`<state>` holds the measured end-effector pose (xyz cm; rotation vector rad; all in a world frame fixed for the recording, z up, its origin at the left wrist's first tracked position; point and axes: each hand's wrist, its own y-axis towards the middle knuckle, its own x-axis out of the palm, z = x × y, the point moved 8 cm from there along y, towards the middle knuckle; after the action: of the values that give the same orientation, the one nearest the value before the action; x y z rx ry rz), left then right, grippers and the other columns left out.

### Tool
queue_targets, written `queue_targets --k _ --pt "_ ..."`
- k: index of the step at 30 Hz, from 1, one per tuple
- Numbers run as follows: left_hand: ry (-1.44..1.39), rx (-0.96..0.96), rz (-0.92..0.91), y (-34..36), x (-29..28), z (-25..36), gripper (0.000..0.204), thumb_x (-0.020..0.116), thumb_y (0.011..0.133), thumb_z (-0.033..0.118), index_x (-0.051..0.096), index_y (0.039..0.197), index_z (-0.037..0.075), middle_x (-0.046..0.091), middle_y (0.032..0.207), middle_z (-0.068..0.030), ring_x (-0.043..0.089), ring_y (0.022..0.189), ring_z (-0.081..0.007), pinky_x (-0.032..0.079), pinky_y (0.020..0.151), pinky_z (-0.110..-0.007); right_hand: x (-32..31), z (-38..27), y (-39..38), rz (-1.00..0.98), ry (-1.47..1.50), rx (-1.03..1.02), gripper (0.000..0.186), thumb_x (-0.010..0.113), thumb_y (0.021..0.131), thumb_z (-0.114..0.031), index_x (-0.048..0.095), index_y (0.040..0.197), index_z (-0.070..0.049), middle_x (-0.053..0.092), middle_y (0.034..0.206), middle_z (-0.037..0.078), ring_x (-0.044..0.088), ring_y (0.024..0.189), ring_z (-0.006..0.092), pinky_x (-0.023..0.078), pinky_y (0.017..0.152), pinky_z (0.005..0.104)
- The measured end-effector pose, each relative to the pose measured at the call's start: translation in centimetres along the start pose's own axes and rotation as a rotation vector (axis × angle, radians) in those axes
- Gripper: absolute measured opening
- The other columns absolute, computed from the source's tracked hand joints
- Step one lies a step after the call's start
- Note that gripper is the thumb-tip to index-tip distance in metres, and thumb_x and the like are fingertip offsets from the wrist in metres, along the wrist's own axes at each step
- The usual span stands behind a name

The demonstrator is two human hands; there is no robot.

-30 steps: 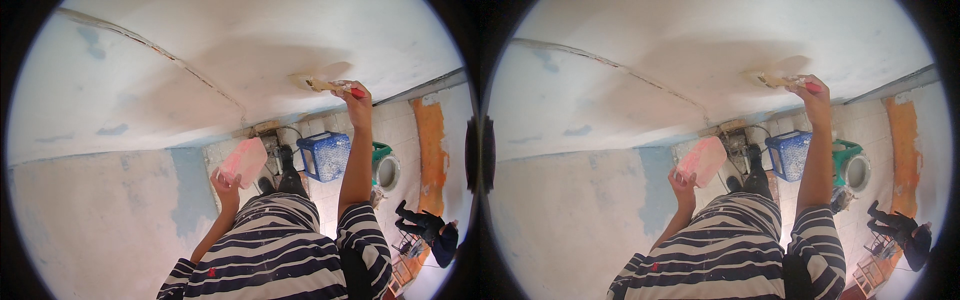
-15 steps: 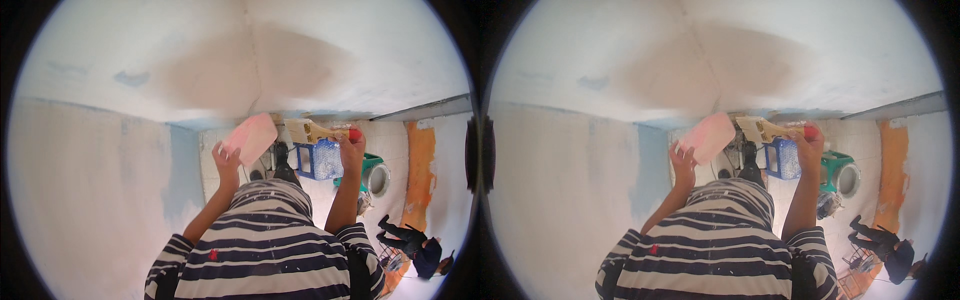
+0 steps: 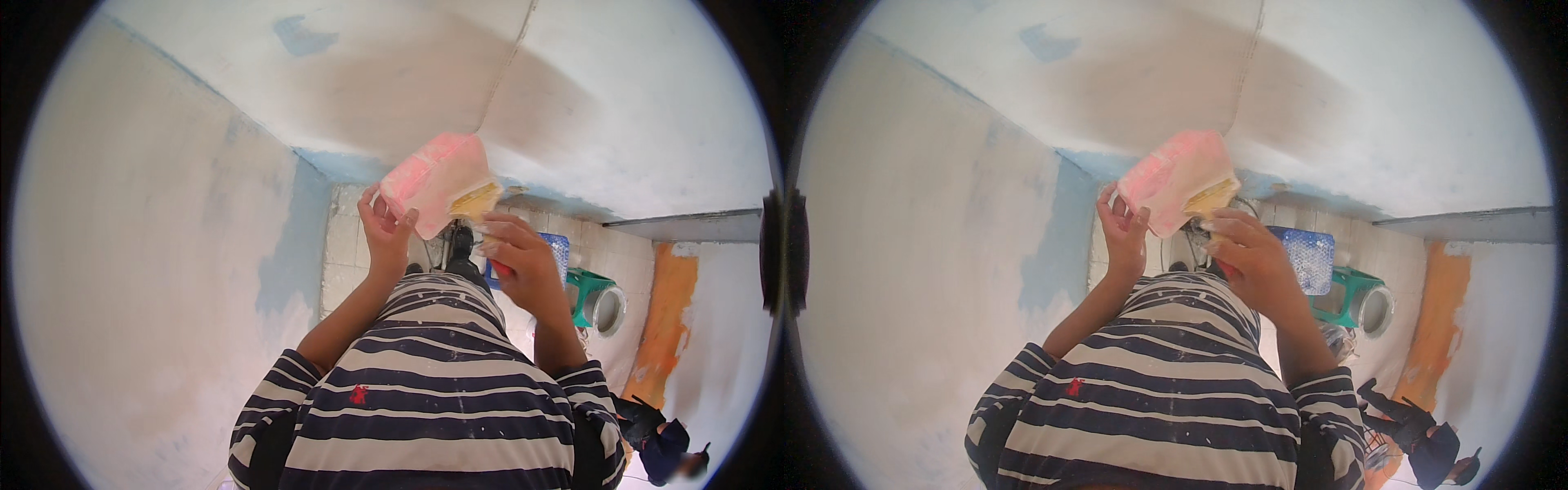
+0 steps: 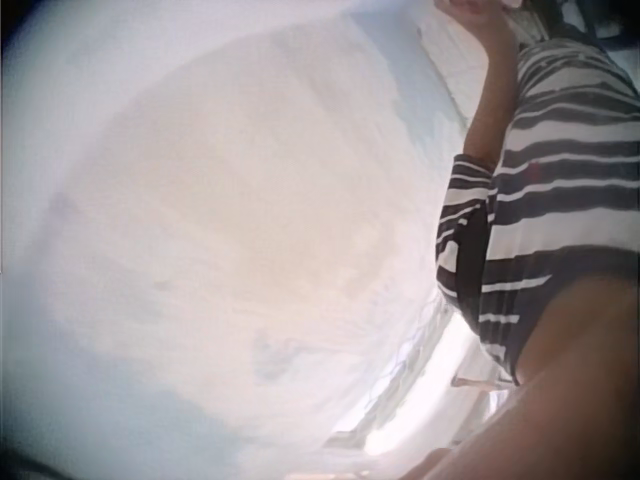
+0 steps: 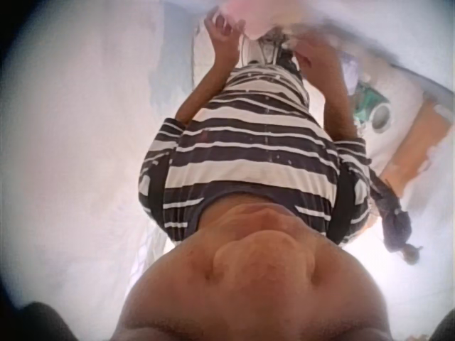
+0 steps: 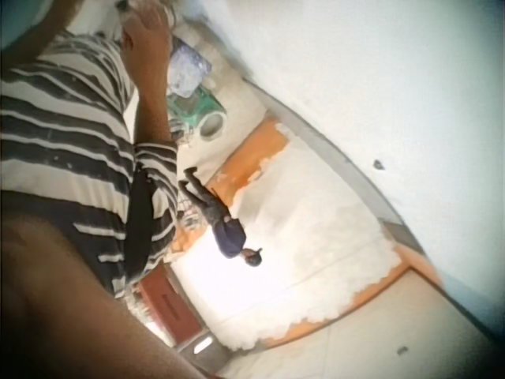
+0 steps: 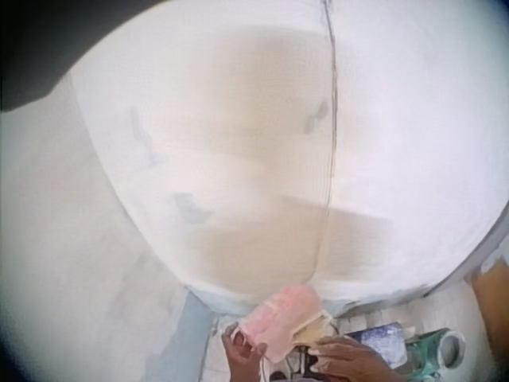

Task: The person applies paint to a ceiling using a brush, frequently dipping the brush into a small container of paint held in the other hand.

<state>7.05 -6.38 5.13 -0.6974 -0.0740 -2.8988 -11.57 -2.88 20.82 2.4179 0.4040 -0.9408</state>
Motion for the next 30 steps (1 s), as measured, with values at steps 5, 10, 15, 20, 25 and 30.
queue_targets --k 5,10,15,20,25,30 --pt "-0.161 0.057 0.006 -1.0 -1.9 1.0 0.072 0.066 0.091 0.011 0.018 0.145 0.007 0.044 0.139 -0.0162 0.046 0.128 -0.0247 0.038 0.107 -0.038 3.5 -2.5 0.4 -0.041 0.006 -0.044 0.019 0.069 0.068 0.009 0.066 0.083 -0.002 0.067 0.105 0.013 0.063 0.109 0.0343 0.053 0.088 0.0402" --pt "-0.221 0.069 -0.006 -2.2 -3.0 1.2 0.073 0.064 0.092 0.015 0.016 0.146 0.008 0.041 0.141 -0.0161 0.043 0.132 -0.0256 0.035 0.109 -0.040 3.8 -4.0 -0.1 -0.044 0.047 -0.086 0.016 0.066 0.072 0.007 0.063 0.085 -0.002 0.064 0.102 0.012 0.061 0.111 0.0336 0.053 0.087 0.0417" --pt "-0.275 0.102 -0.026 -2.3 -2.9 2.2 0.074 0.064 0.092 0.015 0.015 0.147 0.009 0.041 0.142 -0.0162 0.041 0.133 -0.0255 0.033 0.111 -0.041 4.8 -4.6 -0.2 -0.032 0.078 -0.087 0.015 0.068 0.072 0.009 0.064 0.083 0.000 0.068 0.102 0.012 0.065 0.105 0.0340 0.054 0.086 0.0401" --pt "-0.300 0.139 -0.060 -1.6 -2.7 3.1 0.075 0.064 0.091 0.016 0.014 0.148 0.009 0.041 0.141 -0.0159 0.041 0.134 -0.0252 0.033 0.112 -0.041 4.7 -4.2 0.4 0.001 0.069 -0.099 0.018 0.070 0.074 0.006 0.063 0.089 0.000 0.068 0.103 0.013 0.065 0.104 0.0349 0.054 0.084 0.0403" --pt "-0.320 0.130 -0.062 -0.8 -1.9 2.9 0.076 0.063 0.091 0.016 0.013 0.148 0.009 0.041 0.141 -0.0160 0.041 0.134 -0.0247 0.033 0.112 -0.041 3.8 -2.7 0.9 0.132 0.032 -0.039 0.027 0.078 0.074 -0.001 0.062 0.095 -0.002 0.067 0.104 0.016 0.065 0.099 0.0362 0.054 0.082 0.0397" --pt "-0.301 0.122 -0.077 0.4 -0.3 2.2 0.075 0.062 0.092 0.014 0.013 0.148 0.010 0.041 0.141 -0.0162 0.041 0.133 -0.0243 0.033 0.112 -0.040 2.8 -0.6 1.0 0.194 -0.013 0.068 0.023 0.076 0.077 -0.007 0.063 0.096 -0.004 0.066 0.106 0.015 0.065 0.097 0.0344 0.055 0.079 0.0410"
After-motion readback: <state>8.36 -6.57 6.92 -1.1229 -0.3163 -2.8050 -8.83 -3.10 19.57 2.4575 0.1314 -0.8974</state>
